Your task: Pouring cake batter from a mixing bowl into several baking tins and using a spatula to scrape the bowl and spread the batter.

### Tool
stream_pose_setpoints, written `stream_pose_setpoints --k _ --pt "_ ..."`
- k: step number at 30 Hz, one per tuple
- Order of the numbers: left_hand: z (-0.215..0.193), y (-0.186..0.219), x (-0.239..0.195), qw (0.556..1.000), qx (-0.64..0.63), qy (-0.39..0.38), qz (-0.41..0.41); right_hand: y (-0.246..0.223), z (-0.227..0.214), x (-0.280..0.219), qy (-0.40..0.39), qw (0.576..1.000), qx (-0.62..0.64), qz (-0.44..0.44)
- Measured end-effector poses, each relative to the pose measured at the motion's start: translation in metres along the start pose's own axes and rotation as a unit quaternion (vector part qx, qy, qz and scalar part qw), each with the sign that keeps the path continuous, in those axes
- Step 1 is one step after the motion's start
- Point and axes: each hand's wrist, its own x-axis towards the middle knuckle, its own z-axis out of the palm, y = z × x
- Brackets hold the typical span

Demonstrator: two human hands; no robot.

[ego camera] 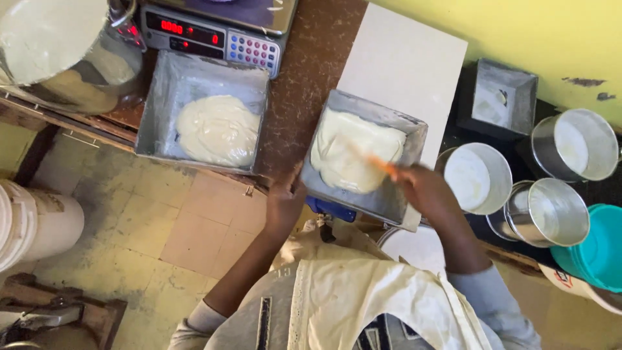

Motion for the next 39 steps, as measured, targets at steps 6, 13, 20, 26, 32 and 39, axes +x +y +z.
stream_pose_setpoints --k 6,13,20,26,32,39 --pt "0.025 -0.039 -0.018 0.988 -0.114 0.095 0.046 -0.046 0.001 0.000 -0.032 0.998 -0.046 0.002" --pt "0.017 0.036 -0.045 0.976 -0.111 -0.114 -0.151 0.030 0.057 0.062 0.064 0.996 -0.066 -0.015" --pt "0.038 0.020 -0.017 0.987 -0.065 -0.070 -0.127 -0.040 0.071 0.020 0.044 0.997 -0.059 -0.002" --pt "0.031 0.009 0.005 0.991 -0.081 -0.058 -0.093 -0.035 0.107 0.023 0.019 0.995 -0.095 -0.020" --pt "0.017 -0.012 0.017 0.987 -0.130 -0.052 -0.077 -0.039 0.070 -0.004 -0.022 0.994 -0.093 -0.061" --pt "0.008 0.011 -0.029 0.997 0.020 -0.055 -0.054 -0.007 0.006 -0.022 -0.034 0.982 -0.145 0.118"
